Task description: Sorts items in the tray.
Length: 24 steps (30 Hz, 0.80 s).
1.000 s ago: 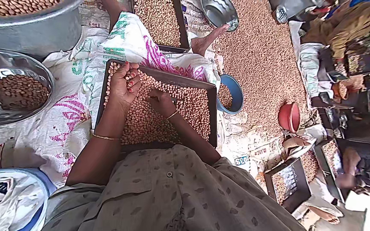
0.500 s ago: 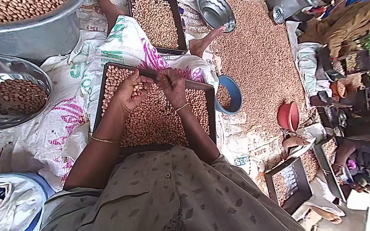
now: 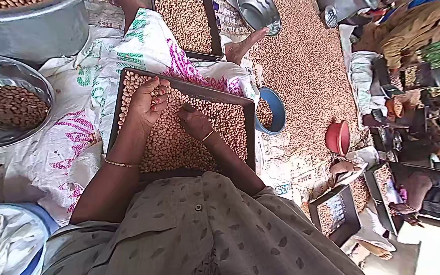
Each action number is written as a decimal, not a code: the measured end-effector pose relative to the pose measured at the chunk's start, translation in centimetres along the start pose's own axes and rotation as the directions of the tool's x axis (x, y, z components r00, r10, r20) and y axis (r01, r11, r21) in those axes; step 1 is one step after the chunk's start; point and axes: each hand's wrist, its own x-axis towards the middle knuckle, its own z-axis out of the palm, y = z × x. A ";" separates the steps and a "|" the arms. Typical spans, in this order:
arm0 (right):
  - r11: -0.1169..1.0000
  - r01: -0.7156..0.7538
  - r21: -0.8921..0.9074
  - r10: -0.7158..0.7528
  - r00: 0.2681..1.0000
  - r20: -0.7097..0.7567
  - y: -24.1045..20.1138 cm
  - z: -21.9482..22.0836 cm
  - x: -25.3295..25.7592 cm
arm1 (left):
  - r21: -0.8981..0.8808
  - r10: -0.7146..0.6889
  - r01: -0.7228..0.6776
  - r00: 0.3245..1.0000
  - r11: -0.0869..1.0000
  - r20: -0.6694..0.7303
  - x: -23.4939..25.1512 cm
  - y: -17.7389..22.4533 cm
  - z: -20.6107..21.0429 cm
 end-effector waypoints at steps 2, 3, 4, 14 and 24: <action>1.000 0.029 0.006 -0.028 0.998 -0.062 0.2 0.3 -0.3 | 0.012 0.001 -0.001 1.000 1.000 0.005 0.0 -0.1 0.0; 0.999 0.044 0.007 -0.044 0.995 -0.086 0.3 0.5 -0.4 | 0.020 -0.002 0.002 1.000 1.000 0.005 0.1 -0.1 0.0; 0.999 0.048 0.013 -0.047 0.995 -0.091 0.4 0.5 -0.4 | 0.028 -0.007 0.007 1.000 1.000 0.004 0.1 -0.1 0.0; 0.972 0.029 0.231 0.029 0.969 -0.245 2.1 0.3 0.0 | 0.139 -0.033 0.028 0.999 0.990 0.031 0.1 -0.1 -0.1; 0.819 0.255 0.513 0.037 0.870 -0.492 1.9 -0.1 0.7 | 0.180 -0.131 0.130 0.991 0.975 -0.004 -0.1 -0.4 0.4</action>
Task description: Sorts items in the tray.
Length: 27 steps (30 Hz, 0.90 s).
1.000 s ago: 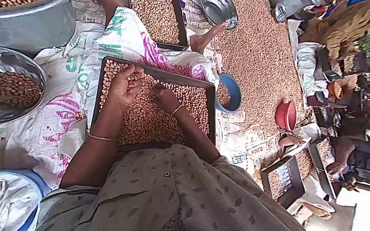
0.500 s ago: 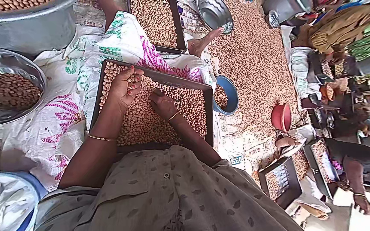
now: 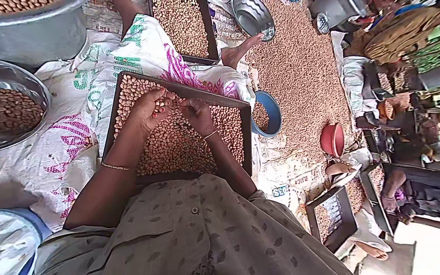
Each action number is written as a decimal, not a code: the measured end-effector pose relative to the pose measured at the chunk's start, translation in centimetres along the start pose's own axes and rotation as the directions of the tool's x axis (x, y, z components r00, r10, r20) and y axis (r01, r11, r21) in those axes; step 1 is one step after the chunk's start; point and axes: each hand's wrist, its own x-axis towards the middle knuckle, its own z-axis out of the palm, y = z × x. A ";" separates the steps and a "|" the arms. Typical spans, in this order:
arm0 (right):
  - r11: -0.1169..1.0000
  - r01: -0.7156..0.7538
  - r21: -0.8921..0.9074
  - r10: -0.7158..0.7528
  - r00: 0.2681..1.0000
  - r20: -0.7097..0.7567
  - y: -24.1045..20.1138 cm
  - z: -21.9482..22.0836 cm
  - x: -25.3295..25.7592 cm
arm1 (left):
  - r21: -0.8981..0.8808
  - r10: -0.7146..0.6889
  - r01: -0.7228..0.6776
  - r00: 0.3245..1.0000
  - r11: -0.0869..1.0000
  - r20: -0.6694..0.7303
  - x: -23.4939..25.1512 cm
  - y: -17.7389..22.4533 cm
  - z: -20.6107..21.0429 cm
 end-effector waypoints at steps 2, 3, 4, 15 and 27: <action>0.968 0.015 -0.252 0.031 0.984 0.176 0.5 0.8 -0.6 | -0.091 0.050 -0.051 0.999 0.995 -0.006 0.1 0.2 -0.3; 0.942 0.031 -0.334 0.046 0.974 0.220 0.4 1.4 -0.8 | -0.113 0.066 -0.067 0.998 0.991 -0.014 0.1 0.3 -0.3; 0.923 0.061 -0.381 0.032 0.972 0.231 0.3 1.8 -0.9 | -0.126 0.075 -0.076 0.997 0.989 -0.016 0.1 0.4 -0.3; 0.977 -0.005 0.213 0.027 0.995 -0.101 -2.3 -0.4 -0.7 | 0.251 -0.084 0.087 0.996 0.964 -0.023 -0.5 -0.2 0.7; 0.859 0.233 -0.456 -0.003 0.892 0.451 -4.9 1.8 -6.0 | -0.079 0.063 -0.061 0.998 0.995 0.025 0.3 -0.1 -0.6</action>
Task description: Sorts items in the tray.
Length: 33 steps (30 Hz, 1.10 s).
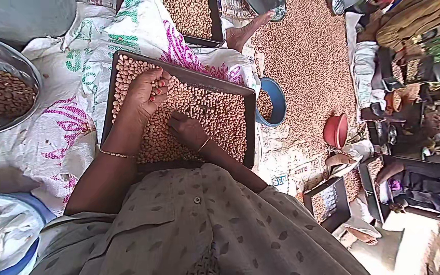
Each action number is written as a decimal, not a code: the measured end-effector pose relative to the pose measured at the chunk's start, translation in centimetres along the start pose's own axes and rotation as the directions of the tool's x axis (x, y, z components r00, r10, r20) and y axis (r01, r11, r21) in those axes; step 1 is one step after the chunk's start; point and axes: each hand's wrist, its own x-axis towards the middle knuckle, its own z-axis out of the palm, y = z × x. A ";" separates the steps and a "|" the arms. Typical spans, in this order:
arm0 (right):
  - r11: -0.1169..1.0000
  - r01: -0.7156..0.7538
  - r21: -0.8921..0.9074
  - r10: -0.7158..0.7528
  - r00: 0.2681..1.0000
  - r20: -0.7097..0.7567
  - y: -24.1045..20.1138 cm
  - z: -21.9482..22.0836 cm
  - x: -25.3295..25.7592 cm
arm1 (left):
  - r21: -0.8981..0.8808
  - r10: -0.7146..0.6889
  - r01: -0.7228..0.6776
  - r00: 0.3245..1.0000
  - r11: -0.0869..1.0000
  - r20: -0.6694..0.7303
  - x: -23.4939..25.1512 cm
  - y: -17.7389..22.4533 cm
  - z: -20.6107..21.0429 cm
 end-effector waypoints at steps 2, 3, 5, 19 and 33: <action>0.999 0.016 -0.043 -0.018 0.999 -0.051 0.7 1.2 0.4 | -0.004 0.003 -0.003 1.000 1.000 0.006 0.1 0.0 0.0; 0.999 -0.005 -0.053 0.002 0.999 -0.053 0.8 1.5 0.5 | -0.004 0.003 -0.003 1.000 1.000 0.006 0.1 0.0 0.1; 0.995 -0.086 -0.054 0.083 0.995 -0.053 0.9 1.3 0.4 | 0.013 0.002 -0.002 1.000 1.000 0.007 0.1 0.0 0.0; 0.925 -0.050 0.377 0.260 0.808 -0.529 5.7 -3.0 6.5 | -0.091 0.047 -0.045 0.999 0.995 0.023 -0.1 0.4 0.0; 0.972 -0.234 -0.020 0.194 0.848 -0.493 6.8 2.5 7.0 | -0.119 0.144 -0.145 0.989 0.982 -0.019 -1.9 -0.4 0.1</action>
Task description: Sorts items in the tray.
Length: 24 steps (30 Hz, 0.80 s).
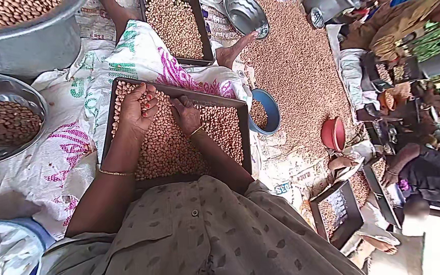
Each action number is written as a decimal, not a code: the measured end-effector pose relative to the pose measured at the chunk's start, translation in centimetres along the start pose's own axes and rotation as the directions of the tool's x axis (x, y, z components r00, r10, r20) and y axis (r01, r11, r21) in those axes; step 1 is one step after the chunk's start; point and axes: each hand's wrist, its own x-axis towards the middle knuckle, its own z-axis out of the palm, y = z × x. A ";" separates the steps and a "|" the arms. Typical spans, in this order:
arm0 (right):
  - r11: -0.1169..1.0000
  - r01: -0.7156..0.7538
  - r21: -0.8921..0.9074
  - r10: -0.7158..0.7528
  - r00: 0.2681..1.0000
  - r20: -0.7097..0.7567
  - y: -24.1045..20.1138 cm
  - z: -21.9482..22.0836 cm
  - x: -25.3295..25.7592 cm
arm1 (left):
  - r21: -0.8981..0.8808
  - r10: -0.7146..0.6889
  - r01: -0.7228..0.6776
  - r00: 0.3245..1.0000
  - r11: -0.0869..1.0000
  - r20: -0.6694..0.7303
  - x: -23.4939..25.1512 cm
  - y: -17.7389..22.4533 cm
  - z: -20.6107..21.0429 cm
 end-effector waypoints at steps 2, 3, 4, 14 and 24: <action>1.000 0.007 -0.028 -0.006 0.999 0.042 -0.1 -0.2 0.1 | -0.003 0.002 -0.002 1.000 1.000 0.006 0.1 -0.1 -0.1; 0.999 -0.006 -0.035 0.009 0.996 0.091 -0.3 -0.5 0.3 | -0.005 0.003 -0.003 1.000 1.000 0.008 0.1 -0.1 -0.2; 0.999 -0.019 -0.041 0.025 0.990 0.138 -0.6 -0.9 0.5 | -0.004 0.002 -0.002 1.000 1.000 0.011 0.1 -0.1 -0.3; 0.979 -0.196 0.052 0.179 0.955 0.235 -0.7 -2.4 1.0 | 0.018 0.000 0.001 1.000 1.000 -0.008 0.5 -0.2 -0.5; 0.058 -0.523 0.850 0.415 0.787 0.456 2.3 -5.8 1.3 | -0.040 -0.002 -0.001 0.998 0.999 -0.062 1.8 0.5 0.2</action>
